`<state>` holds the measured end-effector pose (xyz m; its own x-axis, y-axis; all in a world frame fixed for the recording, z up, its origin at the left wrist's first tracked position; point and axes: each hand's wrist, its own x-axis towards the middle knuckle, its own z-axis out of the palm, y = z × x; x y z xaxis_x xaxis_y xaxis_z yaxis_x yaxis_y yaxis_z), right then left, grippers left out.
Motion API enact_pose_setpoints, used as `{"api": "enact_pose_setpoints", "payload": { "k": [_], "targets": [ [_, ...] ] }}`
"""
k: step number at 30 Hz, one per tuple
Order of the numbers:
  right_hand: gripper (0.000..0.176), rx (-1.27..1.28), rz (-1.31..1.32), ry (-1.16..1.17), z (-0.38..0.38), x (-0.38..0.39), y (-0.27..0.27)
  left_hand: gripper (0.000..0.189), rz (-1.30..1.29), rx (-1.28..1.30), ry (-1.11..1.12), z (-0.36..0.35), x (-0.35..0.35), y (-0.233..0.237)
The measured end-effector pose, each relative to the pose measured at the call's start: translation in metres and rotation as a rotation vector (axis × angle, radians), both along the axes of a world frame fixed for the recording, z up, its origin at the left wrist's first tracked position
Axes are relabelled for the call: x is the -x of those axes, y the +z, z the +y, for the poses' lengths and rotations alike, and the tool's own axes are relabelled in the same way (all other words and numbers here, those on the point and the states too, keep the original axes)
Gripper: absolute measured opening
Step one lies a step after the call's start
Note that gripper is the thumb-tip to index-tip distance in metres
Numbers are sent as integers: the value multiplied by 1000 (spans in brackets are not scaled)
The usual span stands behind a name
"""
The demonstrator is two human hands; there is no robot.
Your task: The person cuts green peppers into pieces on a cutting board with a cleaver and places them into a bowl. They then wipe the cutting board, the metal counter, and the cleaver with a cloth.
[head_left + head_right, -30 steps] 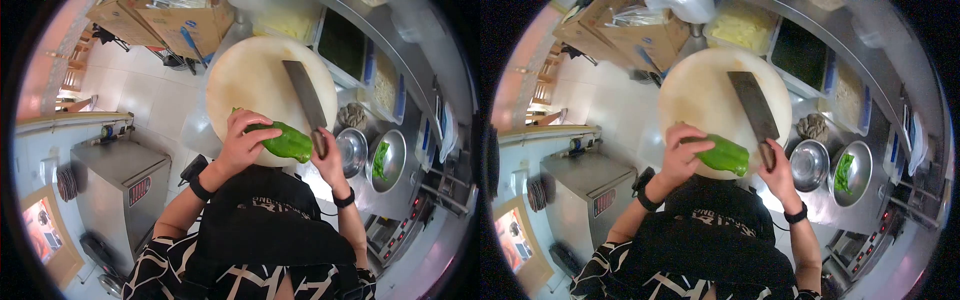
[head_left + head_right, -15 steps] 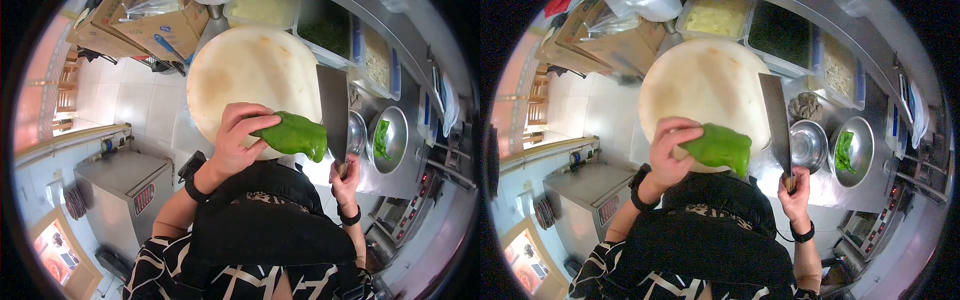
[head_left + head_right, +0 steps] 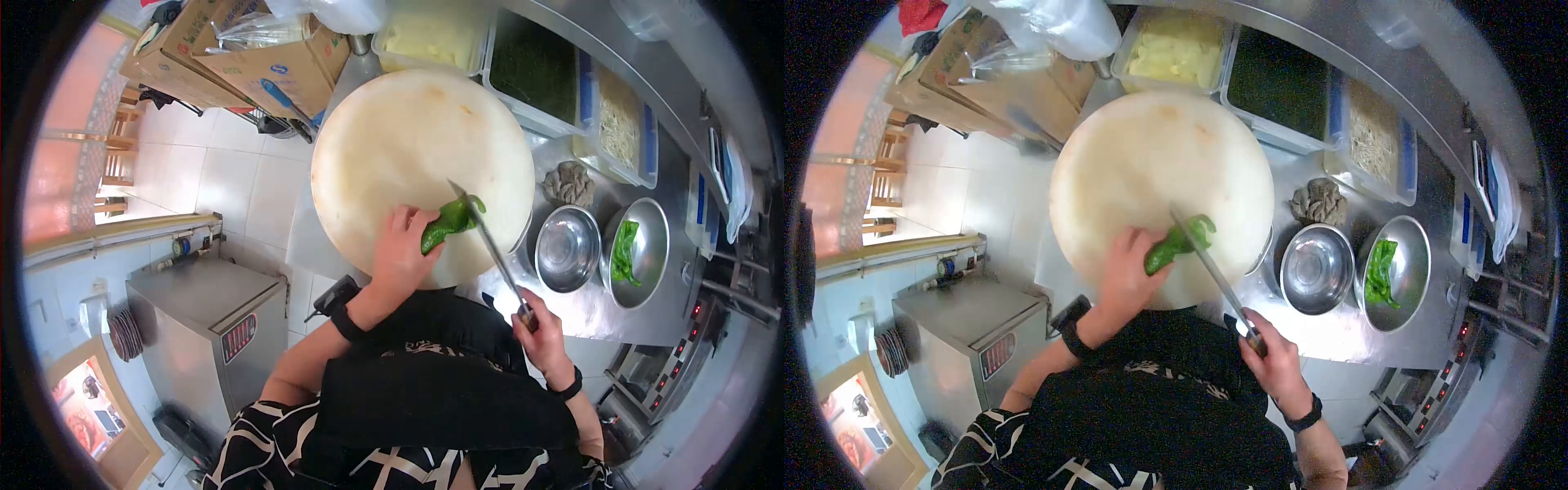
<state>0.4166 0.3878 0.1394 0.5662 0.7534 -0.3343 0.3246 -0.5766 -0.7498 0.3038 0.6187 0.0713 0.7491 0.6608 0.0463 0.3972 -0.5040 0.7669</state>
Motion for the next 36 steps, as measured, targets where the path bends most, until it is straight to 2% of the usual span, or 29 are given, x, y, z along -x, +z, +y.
{"api": "enact_pose_setpoints", "payload": {
  "k": [3, 11, 16, 18, 19, 20, 21, 22, 23, 26, 28, 30, 32, 34, 36],
  "targets": [
    [42, -9, -20, 31, 12, -1, 7, 44, -14, 5, 24, -1, 2, -8],
    [35, 223, 127, 124, 48, -19, 29, 47, -14, 40, 28, 1, 3, -10],
    [36, 198, 110, 157, 64, -21, 0, 48, -40, 21, 17, 0, 4, -10],
    [36, 42, 26, 100, 65, -19, -19, 50, -54, 31, 36, 3, 6, -11],
    [36, 71, -45, 95, 65, -25, -23, 49, -54, -12, -37, 9, 8, -12],
    [34, 190, 200, -29, 66, -35, -21, 48, -54, -53, -114, 14, 11, -12],
    [33, 122, 302, -75, 65, -41, -23, 48, -53, -55, -113, 21, 10, -10],
    [32, 56, 403, -119, 61, -46, -25, 49, -81, -194, -230, 27, 10, -5],
    [30, 39, 279, -72, 55, -50, -29, 50, -107, -330, -343, 28, 11, -2],
    [31, -3, 215, -45, 38, -53, -22, 52, -36, -430, -313, 20, 16, 2],
    [33, -9, 162, -24, 32, -49, -14, 54, -3, -378, -305, 14, 23, -11],
    [33, -24, 11, 37, 23, -44, -9, 55, -107, -360, -322, 10, 31, -20],
    [36, 4, 26, 56, 13, -35, -6, 53, -118, -352, -303, 12, 34, -25],
    [38, -44, 71, 69, 10, -22, 1, 46, -177, -487, -300, 15, 35, -30],
    [40, -58, 65, 145, 16, -13, 12, 45, -201, -518, -303, 15, 37, -35]
  ]
}}
